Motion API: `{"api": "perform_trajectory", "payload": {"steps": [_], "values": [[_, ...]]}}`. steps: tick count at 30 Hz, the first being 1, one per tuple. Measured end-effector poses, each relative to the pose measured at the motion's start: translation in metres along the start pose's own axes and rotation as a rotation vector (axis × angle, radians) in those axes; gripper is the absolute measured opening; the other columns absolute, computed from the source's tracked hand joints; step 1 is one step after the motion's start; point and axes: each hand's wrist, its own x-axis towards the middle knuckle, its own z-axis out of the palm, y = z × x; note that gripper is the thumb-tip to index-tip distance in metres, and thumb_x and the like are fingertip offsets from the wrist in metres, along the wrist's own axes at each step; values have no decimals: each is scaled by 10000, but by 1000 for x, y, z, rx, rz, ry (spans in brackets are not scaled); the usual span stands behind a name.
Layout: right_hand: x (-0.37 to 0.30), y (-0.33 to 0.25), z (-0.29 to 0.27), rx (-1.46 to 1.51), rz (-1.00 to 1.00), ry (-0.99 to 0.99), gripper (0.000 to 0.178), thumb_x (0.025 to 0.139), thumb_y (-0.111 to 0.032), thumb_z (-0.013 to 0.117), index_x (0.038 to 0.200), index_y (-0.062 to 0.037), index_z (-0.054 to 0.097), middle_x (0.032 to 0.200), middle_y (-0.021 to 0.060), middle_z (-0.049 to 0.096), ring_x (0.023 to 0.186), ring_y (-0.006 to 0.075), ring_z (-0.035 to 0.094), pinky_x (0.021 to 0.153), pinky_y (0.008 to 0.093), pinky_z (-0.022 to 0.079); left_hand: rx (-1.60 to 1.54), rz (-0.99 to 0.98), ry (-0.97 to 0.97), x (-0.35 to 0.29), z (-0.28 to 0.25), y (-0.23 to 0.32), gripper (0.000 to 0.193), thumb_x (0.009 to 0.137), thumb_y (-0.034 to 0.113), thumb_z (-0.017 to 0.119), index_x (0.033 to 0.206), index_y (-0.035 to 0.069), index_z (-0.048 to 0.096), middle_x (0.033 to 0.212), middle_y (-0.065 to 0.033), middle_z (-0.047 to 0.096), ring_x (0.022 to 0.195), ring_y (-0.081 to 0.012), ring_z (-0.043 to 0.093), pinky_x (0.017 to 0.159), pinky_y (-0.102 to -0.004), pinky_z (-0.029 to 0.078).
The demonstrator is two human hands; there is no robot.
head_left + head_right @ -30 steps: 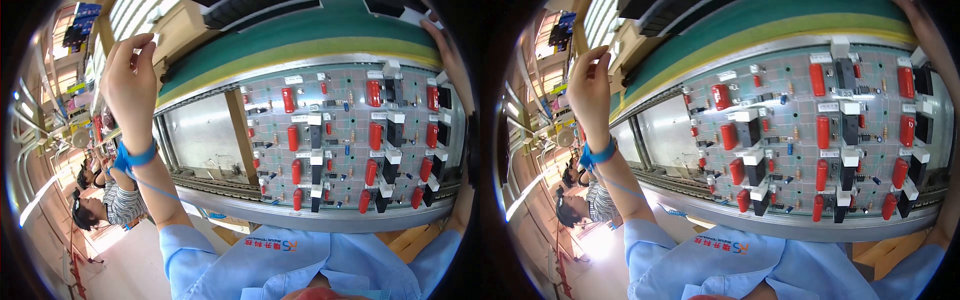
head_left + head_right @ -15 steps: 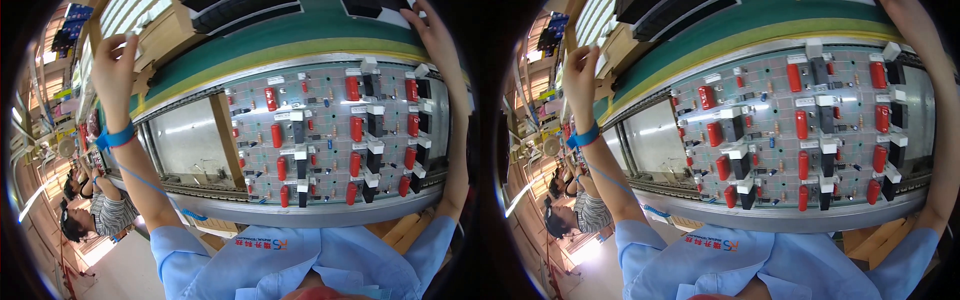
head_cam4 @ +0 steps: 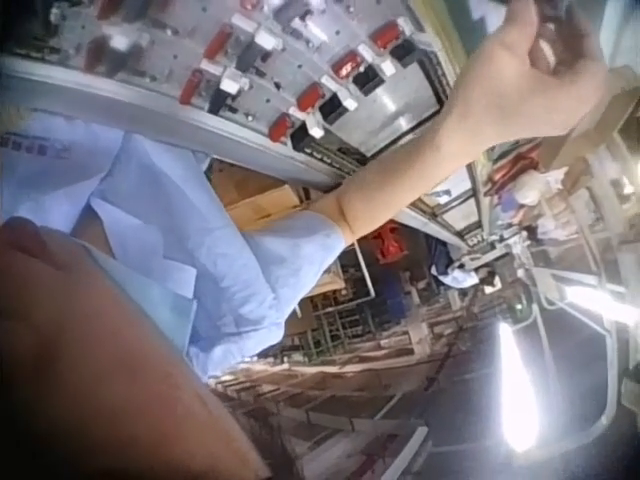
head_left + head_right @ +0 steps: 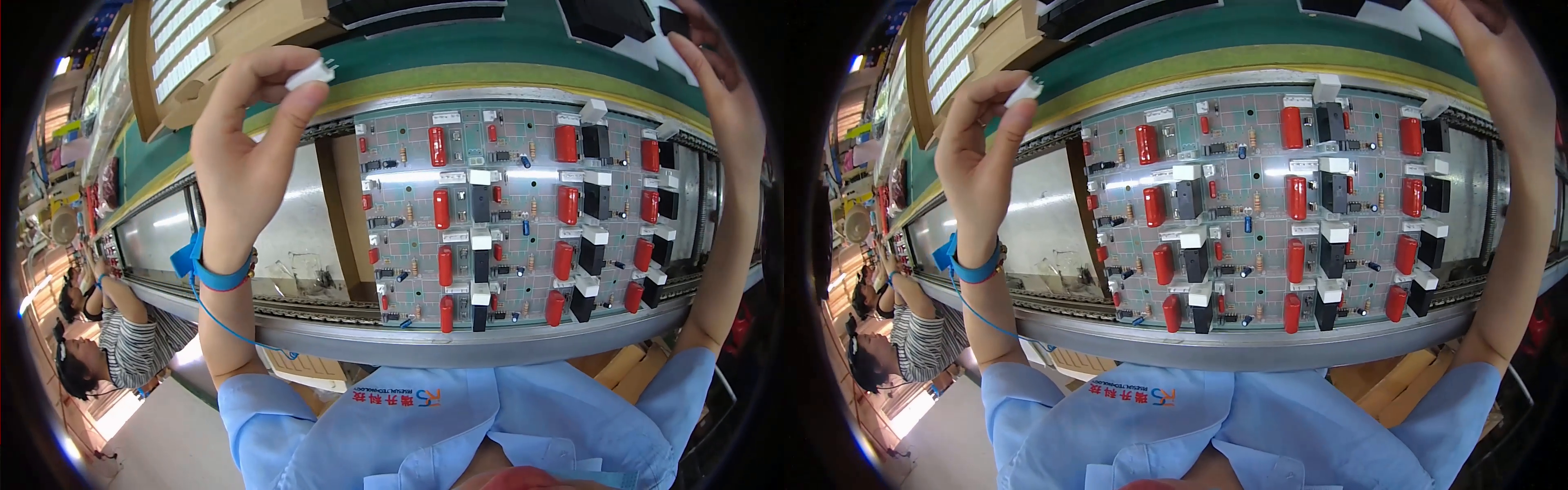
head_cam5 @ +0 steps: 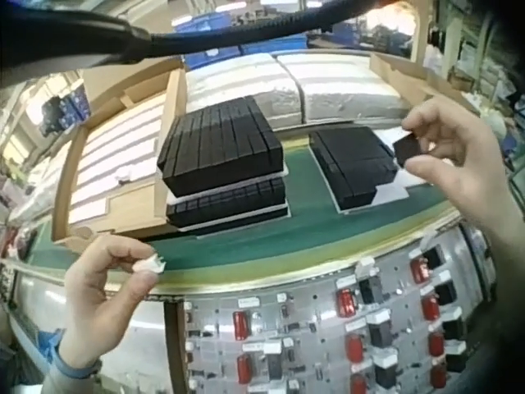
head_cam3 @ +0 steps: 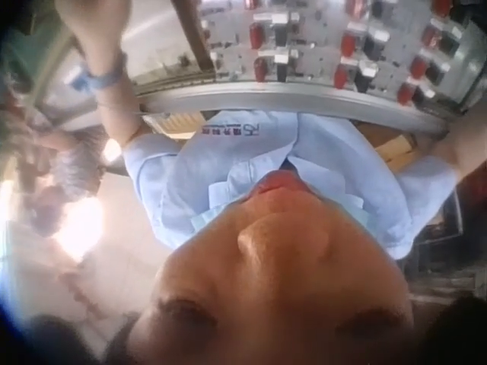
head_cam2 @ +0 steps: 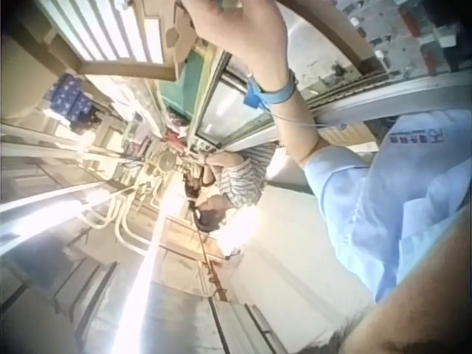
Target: Assembling electronic components onto a printed circuit board on a production line.
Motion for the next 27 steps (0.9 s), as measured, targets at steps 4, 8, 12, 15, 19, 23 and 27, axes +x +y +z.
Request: {"api": "perform_trajectory", "payload": {"steps": [4, 8, 12, 15, 19, 23, 27], "values": [[-6, -3, 4, 265, -362, -281, 362, 819, 19, 650, 1176, -4, 596, 1156, 105, 582, 891, 171, 598, 771, 261, 511, -10, 83, -44, 2, 12, 0, 206, 851, 24, 692, 1049, -8, 646, 912, -42, 662, 793, -108, 584, 758, -232, 476], [-16, -43, 38, 306, -466, -391, 448, 695, 107, 661, 1124, 0, 589, 1018, 95, 568, 777, 159, 552, 678, 260, 492, -6, 100, -41, -4, 9, 0, 200, 838, 19, 696, 1029, -6, 646, 892, -53, 662, 755, -129, 593, 724, -250, 494], [-19, -53, 50, 228, -455, -441, 474, 665, 98, 683, 1117, -9, 589, 929, 83, 565, 712, 168, 515, 605, 269, 446, -34, 77, -36, -9, 6, -2, 202, 824, 12, 700, 1019, 5, 649, 896, -58, 665, 749, -141, 599, 716, -257, 499], [-18, -59, 53, 198, -426, -476, 488, 656, 92, 694, 1120, -17, 590, 924, 76, 567, 696, 158, 506, 598, 265, 436, -48, 23, -122, -11, 1, 0, 225, 846, 15, 695, 1064, -12, 646, 963, -38, 653, 860, -130, 587, 816, -252, 469], [-19, -65, 53, 181, -391, -529, 497, 651, 89, 701, 1123, -21, 590, 914, 72, 569, 670, 150, 483, 590, 261, 423, -29, 129, -147, -14, 0, -4, 231, 844, 12, 694, 1069, -6, 645, 960, -41, 654, 848, -132, 590, 794, -247, 479], [-17, -69, 52, 106, -423, -540, 513, 650, 80, 710, 1136, -28, 590, 915, 65, 572, 642, 142, 455, 588, 260, 414, -5, 83, -176, -15, 3, 1, 218, 843, 26, 697, 1058, 15, 662, 896, -38, 627, 780, -139, 547, 746, -255, 470], [-17, -73, 50, 37, -404, -544, 534, 647, 76, 716, 1153, -43, 589, 919, 52, 576, 625, 142, 443, 588, 262, 409, 8, 149, -160, -14, 5, -2, 207, 848, 32, 691, 1053, 18, 667, 868, -43, 608, 766, -147, 541, 731, -256, 467]]}}
